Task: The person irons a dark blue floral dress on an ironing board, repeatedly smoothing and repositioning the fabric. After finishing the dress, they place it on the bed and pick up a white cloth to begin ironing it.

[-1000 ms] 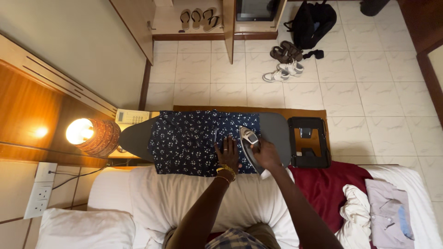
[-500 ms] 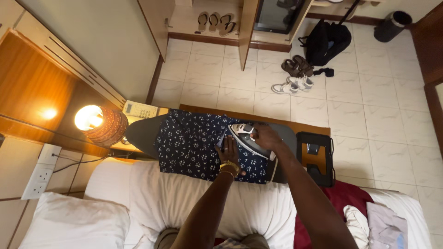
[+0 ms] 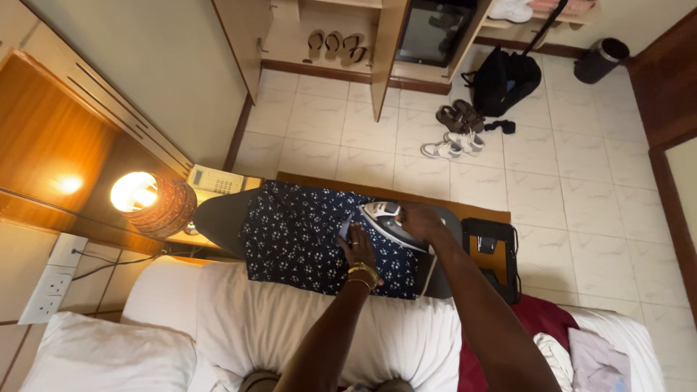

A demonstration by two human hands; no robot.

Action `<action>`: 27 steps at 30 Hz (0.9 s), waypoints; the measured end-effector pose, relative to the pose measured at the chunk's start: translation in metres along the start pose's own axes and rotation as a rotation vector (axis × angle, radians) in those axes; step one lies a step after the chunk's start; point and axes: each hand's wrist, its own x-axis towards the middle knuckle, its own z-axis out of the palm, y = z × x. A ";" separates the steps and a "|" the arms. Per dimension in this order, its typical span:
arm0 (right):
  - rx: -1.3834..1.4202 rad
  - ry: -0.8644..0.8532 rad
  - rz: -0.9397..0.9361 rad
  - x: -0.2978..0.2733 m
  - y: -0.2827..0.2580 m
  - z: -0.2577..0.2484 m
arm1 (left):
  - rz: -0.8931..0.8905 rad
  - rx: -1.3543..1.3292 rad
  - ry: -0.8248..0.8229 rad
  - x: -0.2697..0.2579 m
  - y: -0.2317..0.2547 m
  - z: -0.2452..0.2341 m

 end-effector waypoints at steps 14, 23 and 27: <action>0.048 0.182 0.115 -0.071 0.061 0.036 | 0.124 0.058 0.088 0.027 0.025 0.056; 0.243 0.030 0.157 -0.170 0.037 0.031 | 0.120 -0.091 0.071 0.031 0.012 0.054; 0.272 0.022 0.084 -0.174 0.036 0.038 | 0.118 -0.145 0.118 0.019 0.010 0.054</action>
